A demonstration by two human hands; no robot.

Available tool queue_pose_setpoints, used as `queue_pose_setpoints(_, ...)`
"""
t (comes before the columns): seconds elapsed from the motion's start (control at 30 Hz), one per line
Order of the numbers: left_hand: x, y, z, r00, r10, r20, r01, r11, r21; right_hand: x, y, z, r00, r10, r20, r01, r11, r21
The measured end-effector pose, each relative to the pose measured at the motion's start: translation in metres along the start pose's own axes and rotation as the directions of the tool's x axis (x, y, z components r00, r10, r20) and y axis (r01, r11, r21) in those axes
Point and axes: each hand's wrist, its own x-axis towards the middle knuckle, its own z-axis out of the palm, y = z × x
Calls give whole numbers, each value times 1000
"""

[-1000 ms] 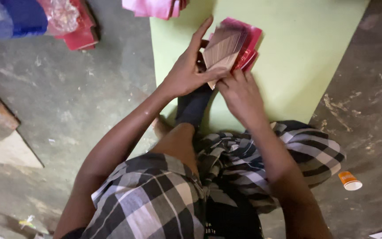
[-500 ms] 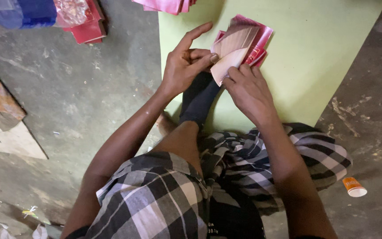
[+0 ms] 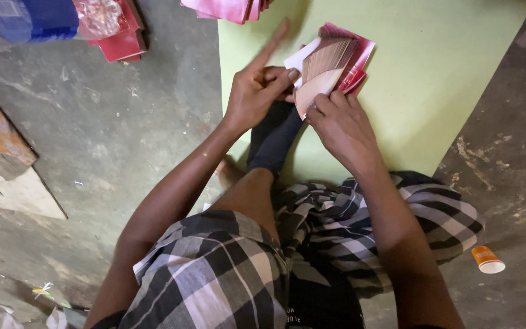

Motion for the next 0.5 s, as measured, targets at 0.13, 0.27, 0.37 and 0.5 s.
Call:
queue_pose_setpoints(0.13,3,2,3,999,48,17,-50,993,108,0,-1,-2,1000,9,25,-9,1000,-13)
queue_pose_setpoints(0.27,5,7,5,1000,14,-18,-12,995,98,0,-1,-1,1000,19,18,-19,1000,9)
queue_pose_setpoints(0.37,5,13,7,999,35,-9,-34,995,95,-1,-1,-1,1000,12,11,-12,1000,10)
queue_pose_setpoints(0.5,4,18,6,998,62,29,-66,976,209,-3,-2,1,1000,-3,-2,3,1000,-7)
